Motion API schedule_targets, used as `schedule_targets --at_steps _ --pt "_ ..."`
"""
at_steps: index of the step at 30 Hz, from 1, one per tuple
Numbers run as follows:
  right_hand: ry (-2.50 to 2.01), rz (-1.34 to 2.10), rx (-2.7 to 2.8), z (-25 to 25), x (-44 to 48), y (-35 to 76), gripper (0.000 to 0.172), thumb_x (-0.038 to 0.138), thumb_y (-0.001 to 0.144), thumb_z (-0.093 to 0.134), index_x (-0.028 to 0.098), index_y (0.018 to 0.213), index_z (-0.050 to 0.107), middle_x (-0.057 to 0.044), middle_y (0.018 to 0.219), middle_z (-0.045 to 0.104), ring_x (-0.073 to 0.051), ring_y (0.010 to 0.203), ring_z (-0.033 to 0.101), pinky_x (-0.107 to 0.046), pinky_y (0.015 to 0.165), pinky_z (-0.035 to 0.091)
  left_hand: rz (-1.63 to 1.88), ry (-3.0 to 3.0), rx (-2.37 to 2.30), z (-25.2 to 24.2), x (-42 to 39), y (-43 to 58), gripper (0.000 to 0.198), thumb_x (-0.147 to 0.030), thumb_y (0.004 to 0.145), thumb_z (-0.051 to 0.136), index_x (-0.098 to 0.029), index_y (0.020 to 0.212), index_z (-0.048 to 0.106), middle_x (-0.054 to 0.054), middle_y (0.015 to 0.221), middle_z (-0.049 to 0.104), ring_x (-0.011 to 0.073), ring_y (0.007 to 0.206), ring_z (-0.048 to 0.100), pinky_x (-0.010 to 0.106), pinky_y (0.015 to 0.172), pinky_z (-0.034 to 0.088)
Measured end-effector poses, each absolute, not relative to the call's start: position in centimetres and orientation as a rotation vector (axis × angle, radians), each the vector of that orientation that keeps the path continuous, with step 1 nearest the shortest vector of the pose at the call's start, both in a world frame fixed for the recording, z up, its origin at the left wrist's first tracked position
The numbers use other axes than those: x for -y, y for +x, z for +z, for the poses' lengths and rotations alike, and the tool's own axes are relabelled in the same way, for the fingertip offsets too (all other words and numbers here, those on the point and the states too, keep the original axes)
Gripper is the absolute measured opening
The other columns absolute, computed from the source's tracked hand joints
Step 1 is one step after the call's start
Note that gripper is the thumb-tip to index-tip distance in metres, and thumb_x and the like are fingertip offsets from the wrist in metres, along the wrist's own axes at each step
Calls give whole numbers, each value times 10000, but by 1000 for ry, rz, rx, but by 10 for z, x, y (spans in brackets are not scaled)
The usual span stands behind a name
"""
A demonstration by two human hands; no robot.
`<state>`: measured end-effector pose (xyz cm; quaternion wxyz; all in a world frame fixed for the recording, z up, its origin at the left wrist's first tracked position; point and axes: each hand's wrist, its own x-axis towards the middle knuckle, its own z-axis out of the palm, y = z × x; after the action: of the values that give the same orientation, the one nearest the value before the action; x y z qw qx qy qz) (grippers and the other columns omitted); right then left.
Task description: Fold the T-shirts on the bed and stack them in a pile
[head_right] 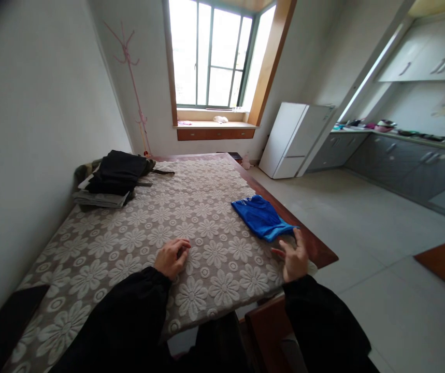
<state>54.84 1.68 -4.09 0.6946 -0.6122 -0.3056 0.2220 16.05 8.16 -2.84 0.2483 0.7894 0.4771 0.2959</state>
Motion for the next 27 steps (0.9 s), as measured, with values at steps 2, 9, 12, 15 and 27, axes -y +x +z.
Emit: schedule_targets --at_steps 2,9,12,15,27 --pt "-1492 211 711 -40 -16 566 514 366 758 692 233 1251 633 -26 953 659 -145 674 605 -254 535 550 801 2175 -1282 -29 -81 161 162 -189 855 584 -258 950 695 21 1183 707 229 1131 608 371 1006 454" --pt "-1661 179 1840 19 -100 612 396 461 901 532 258 1197 698 -86 1272 668 -286 1159 627 -430 990 517 814 2185 -1252 -31 -81 160 157 -206 863 584 -258 960 695 13 1172 708 227 1137 601 382 1016 452" --pt "-1549 89 2307 24 -152 610 493 495 920 488 244 1313 646 -93 1427 570 -294 1356 477 -459 1174 340 820 2166 -1264 -30 -81 161 155 -215 860 589 -259 959 699 15 1164 710 224 1129 605 375 1009 457" --pt "-1711 15 2402 -4 -185 602 614 554 919 416 266 1452 515 -71 1550 438 -324 1450 336 -555 1193 256 833 2145 -1273 -30 -80 161 157 -218 856 591 -259 959 701 16 1159 711 218 1124 608 364 1007 460" --pt "-2020 174 2181 -42 -216 601 534 593 814 519 334 1259 661 -70 1483 525 -415 1398 378 -734 1103 161 781 2110 -1267 -28 -81 161 192 -251 876 578 -272 1017 707 30 1172 710 240 1139 594 393 1024 452"
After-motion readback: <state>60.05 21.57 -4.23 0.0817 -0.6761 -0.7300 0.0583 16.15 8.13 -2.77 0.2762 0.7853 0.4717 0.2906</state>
